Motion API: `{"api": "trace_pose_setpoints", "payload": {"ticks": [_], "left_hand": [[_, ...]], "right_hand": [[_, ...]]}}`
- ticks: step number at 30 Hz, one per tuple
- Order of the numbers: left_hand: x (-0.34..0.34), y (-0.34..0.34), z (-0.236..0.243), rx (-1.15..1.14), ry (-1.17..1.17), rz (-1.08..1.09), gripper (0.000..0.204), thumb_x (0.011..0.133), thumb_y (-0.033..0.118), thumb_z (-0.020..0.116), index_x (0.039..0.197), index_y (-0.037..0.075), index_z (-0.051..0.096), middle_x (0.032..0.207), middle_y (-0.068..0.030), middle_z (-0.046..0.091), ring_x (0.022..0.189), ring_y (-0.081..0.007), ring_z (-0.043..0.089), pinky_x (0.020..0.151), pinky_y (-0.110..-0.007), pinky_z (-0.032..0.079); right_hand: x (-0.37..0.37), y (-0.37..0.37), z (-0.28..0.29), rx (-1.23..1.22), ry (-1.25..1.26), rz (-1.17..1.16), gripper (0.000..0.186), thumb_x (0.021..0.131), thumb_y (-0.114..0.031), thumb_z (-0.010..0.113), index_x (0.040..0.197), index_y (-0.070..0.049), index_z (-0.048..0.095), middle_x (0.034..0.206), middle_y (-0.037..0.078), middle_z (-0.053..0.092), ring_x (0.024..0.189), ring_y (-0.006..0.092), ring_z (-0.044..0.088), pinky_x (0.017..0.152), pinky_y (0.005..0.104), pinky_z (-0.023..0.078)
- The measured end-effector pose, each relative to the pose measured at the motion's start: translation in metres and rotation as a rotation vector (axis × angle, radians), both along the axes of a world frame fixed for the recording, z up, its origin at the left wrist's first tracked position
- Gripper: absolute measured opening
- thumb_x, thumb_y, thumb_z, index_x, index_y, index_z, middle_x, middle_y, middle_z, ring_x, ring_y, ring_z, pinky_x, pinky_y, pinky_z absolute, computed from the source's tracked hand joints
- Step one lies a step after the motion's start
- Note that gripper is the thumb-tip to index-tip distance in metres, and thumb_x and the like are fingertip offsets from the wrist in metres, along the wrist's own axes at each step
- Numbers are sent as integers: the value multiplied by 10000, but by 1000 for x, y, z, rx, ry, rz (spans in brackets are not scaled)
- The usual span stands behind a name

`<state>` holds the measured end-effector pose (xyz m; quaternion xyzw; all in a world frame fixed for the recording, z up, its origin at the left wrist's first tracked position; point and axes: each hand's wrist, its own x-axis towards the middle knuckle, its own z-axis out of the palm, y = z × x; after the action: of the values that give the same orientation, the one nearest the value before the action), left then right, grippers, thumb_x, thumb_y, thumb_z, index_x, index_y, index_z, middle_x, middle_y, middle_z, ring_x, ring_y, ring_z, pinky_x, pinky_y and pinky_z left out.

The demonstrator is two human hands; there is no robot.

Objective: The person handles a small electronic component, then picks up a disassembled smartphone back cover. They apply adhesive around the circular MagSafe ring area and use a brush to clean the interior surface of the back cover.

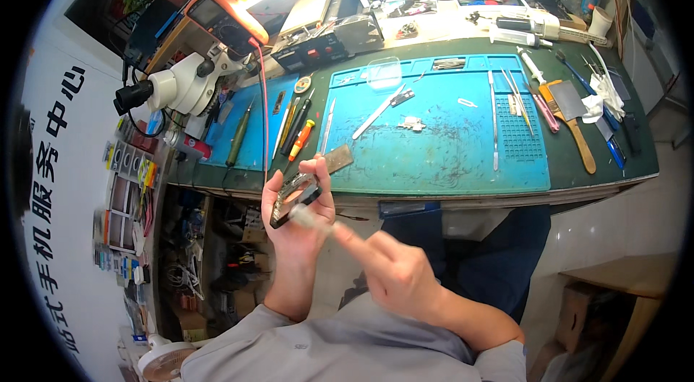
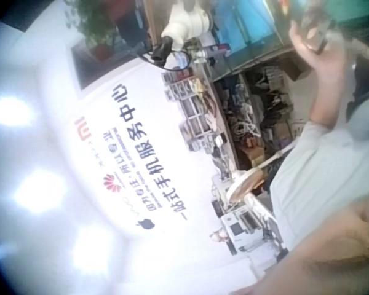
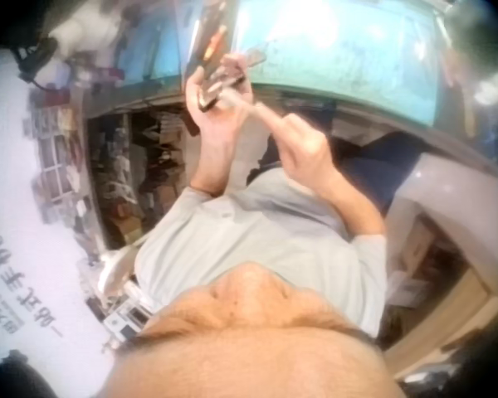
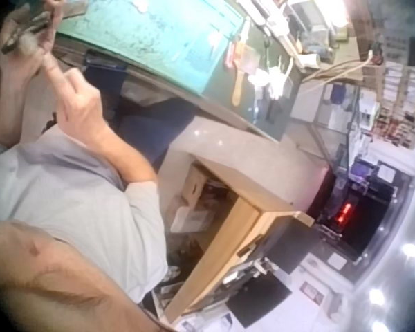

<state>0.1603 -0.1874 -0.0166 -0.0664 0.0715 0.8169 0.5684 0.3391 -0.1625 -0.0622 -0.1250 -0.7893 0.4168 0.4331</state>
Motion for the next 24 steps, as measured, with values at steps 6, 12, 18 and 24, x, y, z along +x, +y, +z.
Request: {"api": "trace_pose_setpoints", "payload": {"ticks": [6, 12, 18, 24], "left_hand": [[-3, 1, -3, -7, 72, 16, 589, 950, 224, 563, 1307, -179, 326, 1013, -159, 578, 1055, -287, 631, 1097, -396, 499], [-4, 2, -6, -43, 56, 36, 580, 946, 212, 565, 1306, -181, 336, 1023, -153, 579, 1061, -280, 631, 1095, -399, 501], [3, 6, 0, -32, 42, 19, 568, 938, 195, 577, 1296, -185, 354, 1023, -158, 576, 1041, -276, 632, 1090, -391, 506], [1, 6, -2, -24, 45, 39, 552, 947, 285, 566, 1272, -118, 371, 1046, -134, 533, 1059, -249, 597, 1129, -401, 441]], "right_hand": [[5, 4, -12, -43, 55, -245, 611, 744, 131, 578, 1324, -52, 638, 747, 66, 572, 555, 204, 549, 501, 304, 489], [1, 10, -7, 96, 4, -405, 568, 699, 110, 634, 1236, -61, 700, 770, 69, 592, 571, 190, 567, 497, 304, 491], [1, 11, -13, 176, 42, -463, 477, 690, 98, 678, 1142, -39, 742, 763, 63, 592, 549, 177, 562, 454, 294, 474], [6, 8, -10, 126, 28, -437, 537, 696, 122, 646, 1204, -39, 712, 775, 79, 591, 571, 189, 574, 473, 303, 485]]}}
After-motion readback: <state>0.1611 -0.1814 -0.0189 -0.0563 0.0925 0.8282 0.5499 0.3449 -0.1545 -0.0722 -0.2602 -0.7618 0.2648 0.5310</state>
